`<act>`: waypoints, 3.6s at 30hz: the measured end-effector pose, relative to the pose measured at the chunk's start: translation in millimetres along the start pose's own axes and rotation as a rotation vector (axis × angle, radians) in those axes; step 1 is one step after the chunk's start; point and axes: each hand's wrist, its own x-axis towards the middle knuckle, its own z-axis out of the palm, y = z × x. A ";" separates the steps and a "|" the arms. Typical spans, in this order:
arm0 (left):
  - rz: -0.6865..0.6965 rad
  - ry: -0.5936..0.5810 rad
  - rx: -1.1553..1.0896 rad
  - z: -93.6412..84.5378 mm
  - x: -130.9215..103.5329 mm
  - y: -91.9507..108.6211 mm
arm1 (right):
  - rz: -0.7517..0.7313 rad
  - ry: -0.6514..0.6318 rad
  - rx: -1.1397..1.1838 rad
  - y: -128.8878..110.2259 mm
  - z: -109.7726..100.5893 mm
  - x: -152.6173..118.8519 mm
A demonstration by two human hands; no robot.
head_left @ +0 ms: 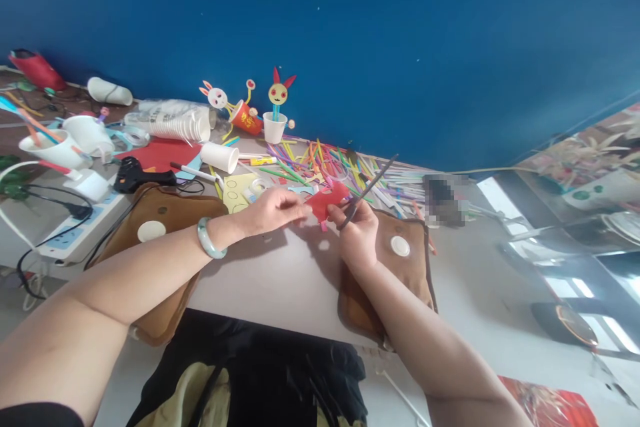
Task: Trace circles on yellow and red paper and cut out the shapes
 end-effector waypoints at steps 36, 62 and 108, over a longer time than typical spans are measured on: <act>-0.128 0.626 -0.639 -12.0 14.1 11.8 | 0.167 -0.647 -0.331 -10.0 7.4 -10.0; -0.158 0.417 -0.644 -4.3 7.3 9.4 | 0.189 -0.708 -0.230 -3.2 5.9 -8.8; -0.031 0.344 -0.467 -12.1 2.4 8.8 | 0.241 -0.758 -0.239 -13.3 2.7 -6.0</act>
